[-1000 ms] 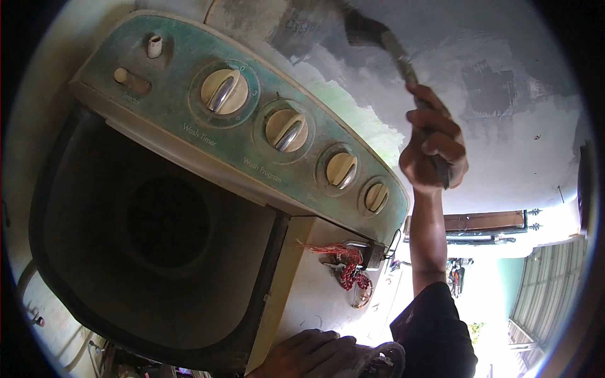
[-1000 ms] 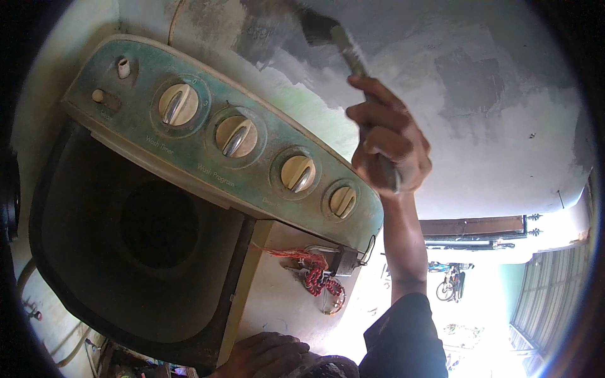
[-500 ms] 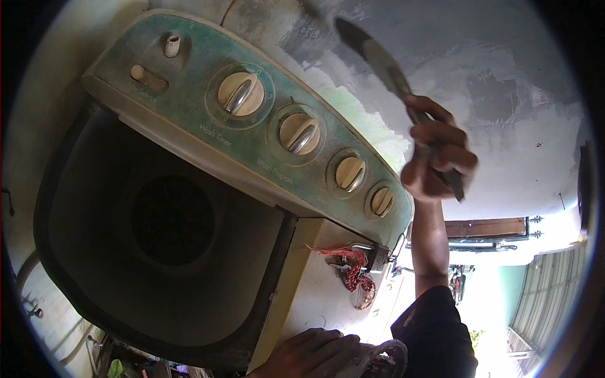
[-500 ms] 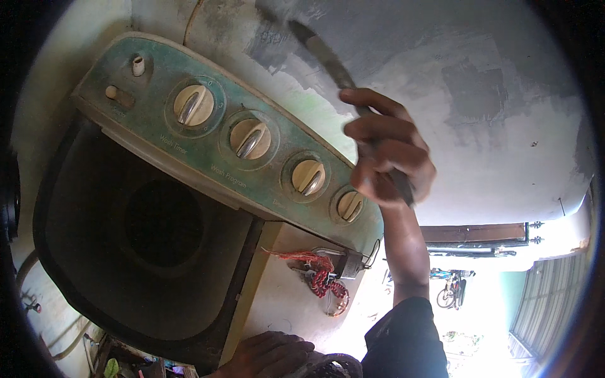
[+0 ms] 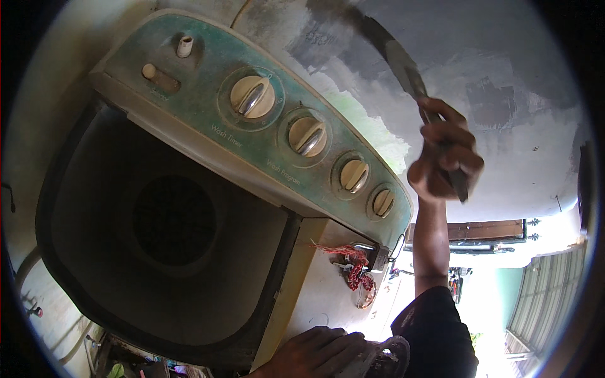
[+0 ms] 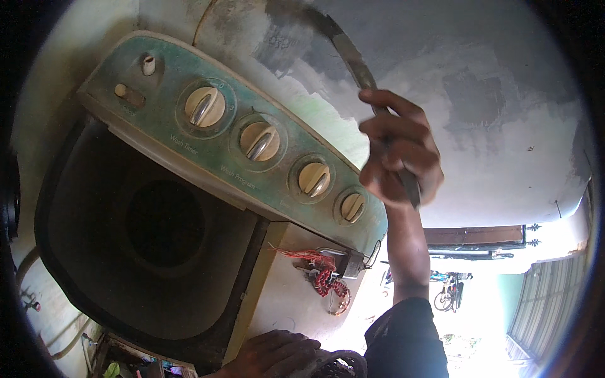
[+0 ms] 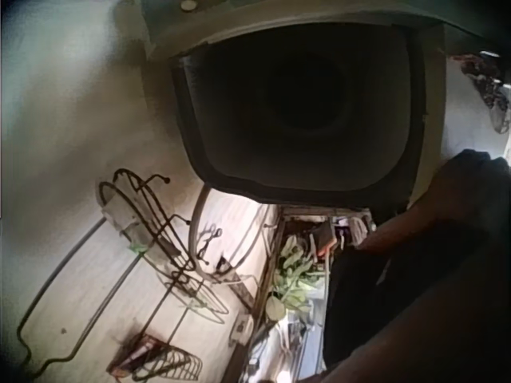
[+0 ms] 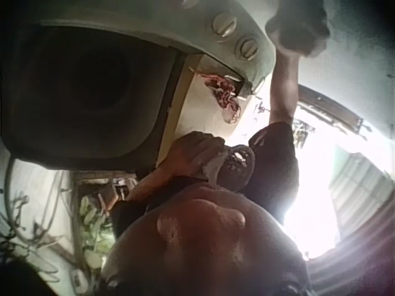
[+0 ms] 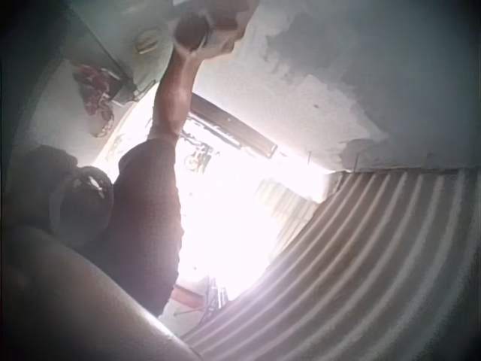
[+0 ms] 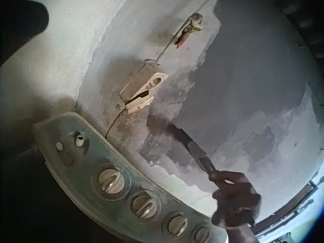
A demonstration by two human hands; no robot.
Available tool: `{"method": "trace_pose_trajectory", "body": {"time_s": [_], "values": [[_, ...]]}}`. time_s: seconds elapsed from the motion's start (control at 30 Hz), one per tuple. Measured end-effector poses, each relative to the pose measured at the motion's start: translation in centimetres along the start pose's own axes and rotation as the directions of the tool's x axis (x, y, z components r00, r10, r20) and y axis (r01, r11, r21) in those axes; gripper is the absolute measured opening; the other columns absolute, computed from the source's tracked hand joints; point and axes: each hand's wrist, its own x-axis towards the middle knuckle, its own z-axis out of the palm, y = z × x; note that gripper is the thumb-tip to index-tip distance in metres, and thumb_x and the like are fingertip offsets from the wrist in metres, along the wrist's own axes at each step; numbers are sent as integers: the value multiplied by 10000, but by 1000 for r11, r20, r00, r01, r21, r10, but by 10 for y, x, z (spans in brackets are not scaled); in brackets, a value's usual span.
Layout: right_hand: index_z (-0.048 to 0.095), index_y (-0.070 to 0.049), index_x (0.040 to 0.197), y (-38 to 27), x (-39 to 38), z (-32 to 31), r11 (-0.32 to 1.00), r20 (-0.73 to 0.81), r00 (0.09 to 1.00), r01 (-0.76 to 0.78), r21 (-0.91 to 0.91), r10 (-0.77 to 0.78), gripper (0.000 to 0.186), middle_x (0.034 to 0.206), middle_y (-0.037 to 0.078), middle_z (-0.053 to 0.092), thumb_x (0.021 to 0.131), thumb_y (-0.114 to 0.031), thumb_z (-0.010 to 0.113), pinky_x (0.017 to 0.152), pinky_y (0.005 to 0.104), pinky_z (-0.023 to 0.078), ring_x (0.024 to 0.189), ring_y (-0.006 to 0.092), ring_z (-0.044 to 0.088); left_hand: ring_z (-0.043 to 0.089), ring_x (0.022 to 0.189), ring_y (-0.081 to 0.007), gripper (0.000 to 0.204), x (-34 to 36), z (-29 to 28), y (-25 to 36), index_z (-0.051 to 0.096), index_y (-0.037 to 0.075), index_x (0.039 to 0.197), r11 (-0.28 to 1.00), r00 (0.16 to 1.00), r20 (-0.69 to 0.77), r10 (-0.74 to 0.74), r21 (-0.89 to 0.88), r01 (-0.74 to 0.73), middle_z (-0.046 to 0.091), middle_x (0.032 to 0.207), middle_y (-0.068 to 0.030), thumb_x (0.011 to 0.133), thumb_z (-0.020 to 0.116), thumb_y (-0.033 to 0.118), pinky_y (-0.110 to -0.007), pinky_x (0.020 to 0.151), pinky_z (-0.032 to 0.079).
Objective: Painting a wall using a brush and a container of grey paint.
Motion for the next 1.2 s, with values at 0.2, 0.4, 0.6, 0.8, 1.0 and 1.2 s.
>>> {"method": "trace_pose_trajectory", "body": {"time_s": [0.2,0.4,0.6,0.8,1.0,1.2], "values": [[371,-120,940,-3,-10,2,995,8,999,-32,-94,33,294,924,139,646,850,48,595,796,438,620,1035,421,660,674,928,-324,507,19,-21,11,627,-8,1152,996,995,-60,82,-26,-84,684,1085,-138,762,693,309,-417,783,551],[348,-132,888,-8,-13,-5,989,-23,995,-98,-113,96,329,858,103,635,882,94,587,783,421,630,995,422,676,665,946,-327,551,6,-7,0,626,9,1163,997,997,29,76,-2,-76,665,1131,-161,775,673,397,-424,793,546],[349,-110,907,-5,-18,-5,997,-104,992,-73,-33,69,313,832,122,640,874,112,568,783,398,633,986,410,679,662,961,-335,582,13,-15,8,616,10,1186,996,996,-9,85,-15,-85,654,1169,-163,735,725,361,-440,803,544],[351,-129,966,2,-23,-15,1000,-41,999,-9,22,9,294,990,135,632,874,30,581,866,468,621,1086,428,643,664,960,-330,569,10,-10,6,612,5,1196,995,995,-28,95,10,-95,659,1160,-153,756,715,351,-439,792,547],[358,-97,942,3,-21,-7,997,-154,986,-71,-33,65,289,866,125,646,875,113,545,823,407,641,1020,406,673,665,966,-322,533,2,-5,-5,622,21,1196,981,988,47,147,125,-151,661,1160,-142,789,693,358,-429,791,548],[349,-99,925,6,-18,-6,984,-125,985,-136,-116,121,277,888,123,646,898,82,557,825,431,638,1010,391,680,665,954,-315,544,5,-4,-2,630,26,1182,994,992,94,84,63,-90,659,1160,-135,768,696,373,-429,783,546]]}}
